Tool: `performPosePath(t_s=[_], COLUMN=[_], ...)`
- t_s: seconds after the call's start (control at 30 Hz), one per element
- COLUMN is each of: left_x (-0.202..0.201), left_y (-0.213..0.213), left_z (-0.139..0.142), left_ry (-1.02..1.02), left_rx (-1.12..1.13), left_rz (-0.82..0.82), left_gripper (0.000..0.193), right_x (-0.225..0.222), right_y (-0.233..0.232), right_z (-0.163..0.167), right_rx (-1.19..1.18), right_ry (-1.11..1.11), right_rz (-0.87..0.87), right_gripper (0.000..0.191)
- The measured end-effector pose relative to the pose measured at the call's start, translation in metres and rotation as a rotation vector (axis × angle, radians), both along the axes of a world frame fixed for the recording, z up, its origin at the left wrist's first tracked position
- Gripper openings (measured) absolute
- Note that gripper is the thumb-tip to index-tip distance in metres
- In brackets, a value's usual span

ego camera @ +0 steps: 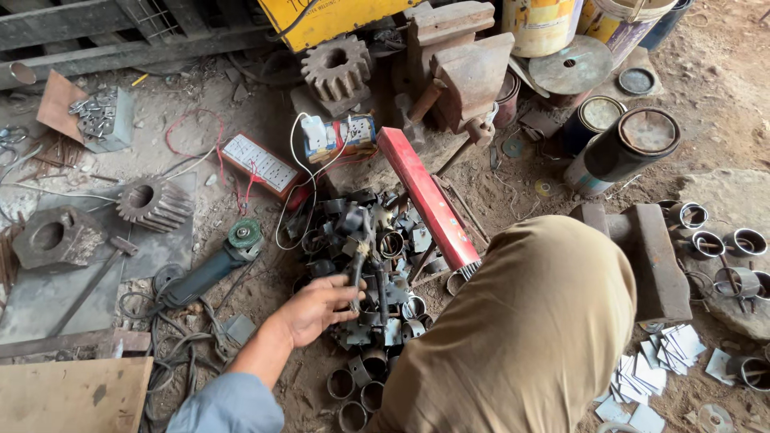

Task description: The person sits on the ground in a workshop and uses a welding torch to join small metal pieces. They hold the metal with pliers, weld the joints, and then place the finished parts into a pile of similar metal components.

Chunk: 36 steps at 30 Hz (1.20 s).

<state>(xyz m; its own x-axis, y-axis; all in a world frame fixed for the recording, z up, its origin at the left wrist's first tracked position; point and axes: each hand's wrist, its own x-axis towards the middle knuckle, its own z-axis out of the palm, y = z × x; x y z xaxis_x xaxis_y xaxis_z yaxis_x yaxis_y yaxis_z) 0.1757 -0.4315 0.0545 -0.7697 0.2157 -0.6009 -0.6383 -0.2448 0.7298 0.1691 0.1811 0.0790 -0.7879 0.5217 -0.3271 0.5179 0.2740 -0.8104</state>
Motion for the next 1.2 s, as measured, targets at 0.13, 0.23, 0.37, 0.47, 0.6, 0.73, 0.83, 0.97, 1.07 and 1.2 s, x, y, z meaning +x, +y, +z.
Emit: performPosePath(t_s=[0.13,0.23,0.37,0.47,0.6,0.73,0.83,0.97,1.07,1.2], left_x=[0.009,0.007,-0.006,-0.019,-0.046,-0.059,-0.062,-0.063,-0.066,-0.064], left_y=[-0.001,0.004,0.029,0.072,0.176,0.299,0.387,0.461,0.488,0.494], left_z=[0.027,0.078,0.167,0.220,0.236,0.205,0.170,0.120,0.083,0.046], left_ry=[0.078,0.272,0.573,0.792,0.836,0.533,0.458,0.298,0.271,0.558], left_rx=[0.185,0.193,0.113,0.083,0.236,0.415,0.462,0.445,0.218,-0.582], left_rz=[0.096,0.085,-0.041,-0.190,-0.464,-0.664,-0.785,-0.890,-1.017,-1.175], left_gripper=[0.040,0.048,0.060,0.052,0.038,0.041,0.034,0.033,0.033,0.028], right_x=[-0.010,-0.001,0.006,0.014,0.022,0.021,0.027,0.035,0.037,0.034], right_y=[-0.005,0.007,0.011,0.009,0.011,-0.014,-0.015,0.019,0.038,0.049], right_z=[-0.020,-0.024,-0.016,0.005,0.043,0.038,0.025,0.009,-0.012,-0.045], right_rx=[0.001,-0.002,-0.022,-0.060,-0.272,-0.498,-1.010,-1.103,-1.127,-0.763], right_ry=[0.001,0.007,0.037,0.097,0.183,0.504,0.635,0.664,0.617,0.473], right_rz=[0.004,0.000,-0.011,-0.031,0.031,0.282,0.327,0.248,0.034,0.009], right_gripper=[0.061,0.061,0.063,0.064,0.061,0.089,0.105,0.087,0.069,0.053])
